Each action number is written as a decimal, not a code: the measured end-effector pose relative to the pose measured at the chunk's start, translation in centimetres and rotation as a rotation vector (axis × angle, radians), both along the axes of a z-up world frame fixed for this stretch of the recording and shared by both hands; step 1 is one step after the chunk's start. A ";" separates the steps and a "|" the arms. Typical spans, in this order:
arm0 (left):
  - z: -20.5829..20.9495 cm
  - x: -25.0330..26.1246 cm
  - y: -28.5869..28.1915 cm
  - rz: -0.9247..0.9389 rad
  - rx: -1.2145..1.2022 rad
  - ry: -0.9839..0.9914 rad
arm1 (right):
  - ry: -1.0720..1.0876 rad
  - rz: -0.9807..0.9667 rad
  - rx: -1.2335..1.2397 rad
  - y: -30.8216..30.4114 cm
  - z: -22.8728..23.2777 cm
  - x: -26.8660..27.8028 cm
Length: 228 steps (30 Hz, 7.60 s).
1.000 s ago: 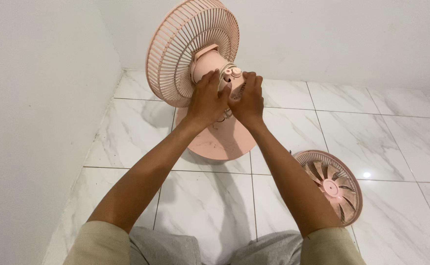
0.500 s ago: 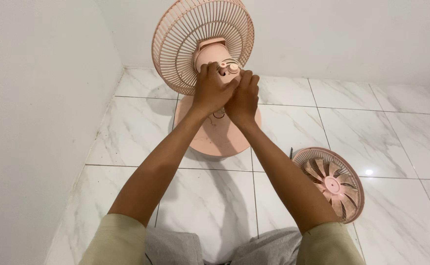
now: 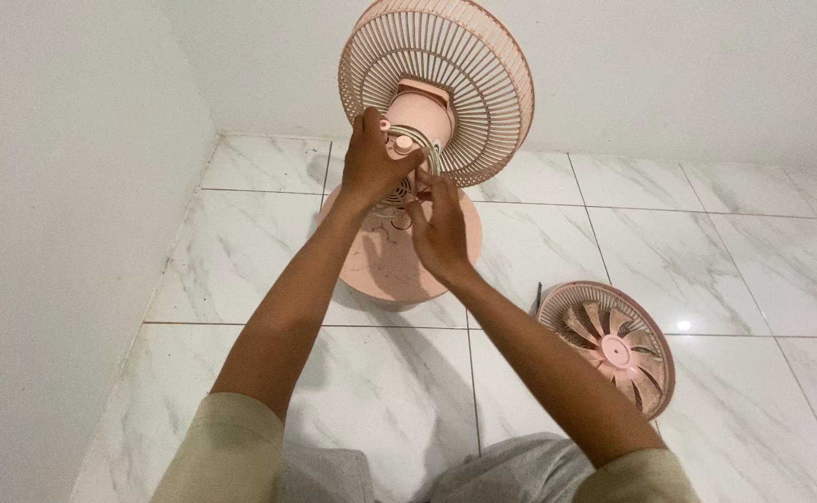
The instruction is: The person assembles a pink electric fan on a tiled floor. They attach the fan blade to the motor, place the front grille, and secure the rear grille to the base.
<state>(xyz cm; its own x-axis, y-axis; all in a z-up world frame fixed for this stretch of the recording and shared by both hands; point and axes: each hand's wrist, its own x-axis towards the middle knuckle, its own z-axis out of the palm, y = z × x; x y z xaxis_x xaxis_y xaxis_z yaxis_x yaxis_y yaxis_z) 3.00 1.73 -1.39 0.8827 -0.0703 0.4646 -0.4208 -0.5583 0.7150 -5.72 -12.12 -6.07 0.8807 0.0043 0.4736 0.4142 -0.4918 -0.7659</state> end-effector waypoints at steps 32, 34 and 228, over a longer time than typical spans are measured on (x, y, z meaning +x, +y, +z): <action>-0.3 -1.6 1.7 0.107 0.314 -0.136 | 0.067 -0.237 0.036 -13.1 9.1 1.2; 0.5 -2.7 1.5 0.144 0.358 -0.198 | 0.076 -0.250 0.001 -12.8 9.4 0.4; -4.4 2.4 4.1 -0.266 0.017 0.110 | -0.108 -0.104 0.255 -15.1 5.6 6.1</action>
<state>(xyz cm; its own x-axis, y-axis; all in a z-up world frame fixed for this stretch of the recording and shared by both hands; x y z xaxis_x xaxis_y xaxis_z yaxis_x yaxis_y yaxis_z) 5.42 5.84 -5.80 0.8772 -0.3134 0.3637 -0.4745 -0.4508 0.7561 0.34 -27.26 -0.47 0.8146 -0.2142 0.5391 0.4578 -0.3333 -0.8242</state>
